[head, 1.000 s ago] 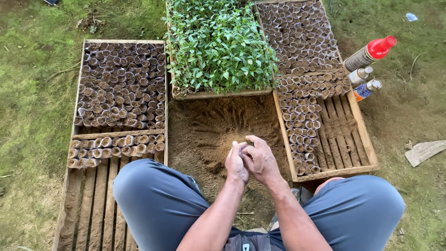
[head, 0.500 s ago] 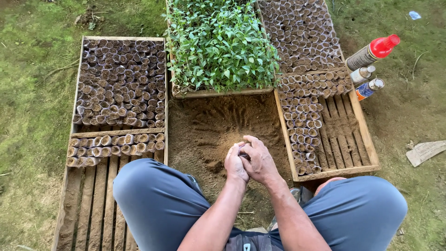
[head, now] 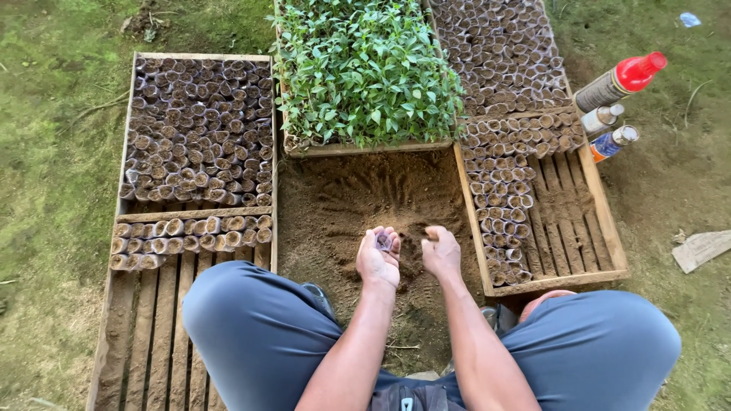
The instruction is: The person fills small plastic seedling pots with soil from a wooden tray, places them into a larger tray, and repeats the process. The person is sitting on the ground surrounded by trays of seedlings and gardening supplies.
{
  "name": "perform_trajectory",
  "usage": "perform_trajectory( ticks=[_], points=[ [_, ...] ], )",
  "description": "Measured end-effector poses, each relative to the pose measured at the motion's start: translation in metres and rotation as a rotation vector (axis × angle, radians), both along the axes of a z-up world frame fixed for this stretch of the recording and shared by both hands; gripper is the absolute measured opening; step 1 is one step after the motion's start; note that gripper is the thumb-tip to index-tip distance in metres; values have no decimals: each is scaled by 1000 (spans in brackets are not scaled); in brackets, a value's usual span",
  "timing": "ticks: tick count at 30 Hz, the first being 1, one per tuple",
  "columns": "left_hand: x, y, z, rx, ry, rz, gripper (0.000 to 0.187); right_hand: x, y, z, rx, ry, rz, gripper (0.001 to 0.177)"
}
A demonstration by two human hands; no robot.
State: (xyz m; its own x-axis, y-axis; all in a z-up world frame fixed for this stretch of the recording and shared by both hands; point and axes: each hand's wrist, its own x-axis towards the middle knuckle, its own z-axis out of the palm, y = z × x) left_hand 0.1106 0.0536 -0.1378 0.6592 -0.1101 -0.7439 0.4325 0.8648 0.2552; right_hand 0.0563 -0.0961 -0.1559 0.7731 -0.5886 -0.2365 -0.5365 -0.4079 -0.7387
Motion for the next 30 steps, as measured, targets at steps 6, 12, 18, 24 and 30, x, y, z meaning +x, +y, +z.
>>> perform_trajectory(
  ticks=[6, 12, 18, 24, 30],
  points=[
    [3, 9, -4, -22, 7, 16, 35, -18, -29, -195, -2, 524, -114, 60],
    [4, 10, -4, -44, 34, -28, 42, -7, 51, -48, -78, 251, 168, 80],
    [8, 12, -17, -39, 48, -23, 59, -7, 40, -58, -331, 201, 403, 33],
    [12, 9, -9, 98, 102, -59, 67, 17, 4, -63, 43, 474, 132, 18],
    [11, -6, -27, 221, 144, -92, 75, 39, 6, 83, 381, 288, 138, 21]
  ],
)
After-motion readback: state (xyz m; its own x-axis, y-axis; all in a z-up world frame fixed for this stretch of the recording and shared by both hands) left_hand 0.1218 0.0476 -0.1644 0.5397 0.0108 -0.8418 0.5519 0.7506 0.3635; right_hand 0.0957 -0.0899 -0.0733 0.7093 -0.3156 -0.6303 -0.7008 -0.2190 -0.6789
